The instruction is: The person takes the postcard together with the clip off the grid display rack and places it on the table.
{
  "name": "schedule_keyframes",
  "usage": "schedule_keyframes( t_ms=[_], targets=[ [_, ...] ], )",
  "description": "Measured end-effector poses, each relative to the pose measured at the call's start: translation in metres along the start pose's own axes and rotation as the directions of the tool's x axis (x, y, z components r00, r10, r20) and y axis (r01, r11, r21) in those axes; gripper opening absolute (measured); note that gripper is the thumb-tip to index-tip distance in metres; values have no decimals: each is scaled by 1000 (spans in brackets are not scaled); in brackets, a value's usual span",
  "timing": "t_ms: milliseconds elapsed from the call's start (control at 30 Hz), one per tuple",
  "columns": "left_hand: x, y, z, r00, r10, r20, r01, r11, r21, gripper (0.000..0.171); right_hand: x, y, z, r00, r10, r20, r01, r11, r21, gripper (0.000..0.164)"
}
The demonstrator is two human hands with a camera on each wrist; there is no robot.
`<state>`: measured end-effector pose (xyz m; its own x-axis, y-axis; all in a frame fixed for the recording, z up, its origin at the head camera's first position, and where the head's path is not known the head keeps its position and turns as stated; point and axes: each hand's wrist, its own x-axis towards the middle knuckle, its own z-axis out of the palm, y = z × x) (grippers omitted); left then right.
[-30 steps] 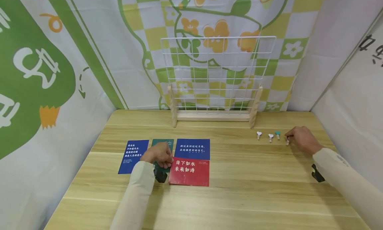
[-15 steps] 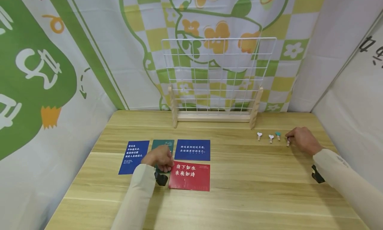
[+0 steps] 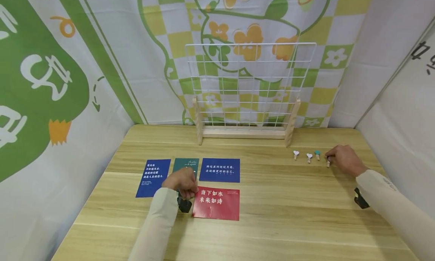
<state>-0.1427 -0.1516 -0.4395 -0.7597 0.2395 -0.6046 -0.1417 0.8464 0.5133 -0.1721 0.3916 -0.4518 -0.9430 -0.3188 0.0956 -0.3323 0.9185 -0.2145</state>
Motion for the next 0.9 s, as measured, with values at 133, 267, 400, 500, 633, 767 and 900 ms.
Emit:
schedule_keyframes(
  t_ms=[133, 267, 400, 500, 633, 767, 900],
  targets=[
    [-1, 2, 1, 1000, -4, -1, 4, 1000, 26, 14, -1, 1, 3, 1000, 5, 6, -5, 1000, -3, 12],
    [-3, 5, 1, 1000, -22, 2, 22, 999, 41, 14, -1, 2, 6, 1000, 22, 17, -22, 1000, -3, 13],
    [-3, 6, 1, 999, -35, 8, 35, 999, 36, 15, -2, 3, 7, 1000, 27, 14, -27, 1000, 3, 14],
    [-3, 6, 1, 999, -40, 7, 40, 998, 38, 15, -3, 4, 7, 1000, 30, 2, -30, 1000, 8, 14],
    [-2, 7, 1, 998, -58, 7, 57, 997, 45, 14, -3, 6, 7, 999, 32, -5, -32, 999, 6, 15],
    [-1, 8, 1, 997, -75, 1, 74, 996, 51, 14, -3, 6, 7, 1000, 30, -6, -30, 1000, 3, 15],
    [0, 8, 1, 996, -92, 0, 92, 995, 44, 14, -4, 4, 6, 999, 35, 1, -35, 999, 6, 15]
  ],
)
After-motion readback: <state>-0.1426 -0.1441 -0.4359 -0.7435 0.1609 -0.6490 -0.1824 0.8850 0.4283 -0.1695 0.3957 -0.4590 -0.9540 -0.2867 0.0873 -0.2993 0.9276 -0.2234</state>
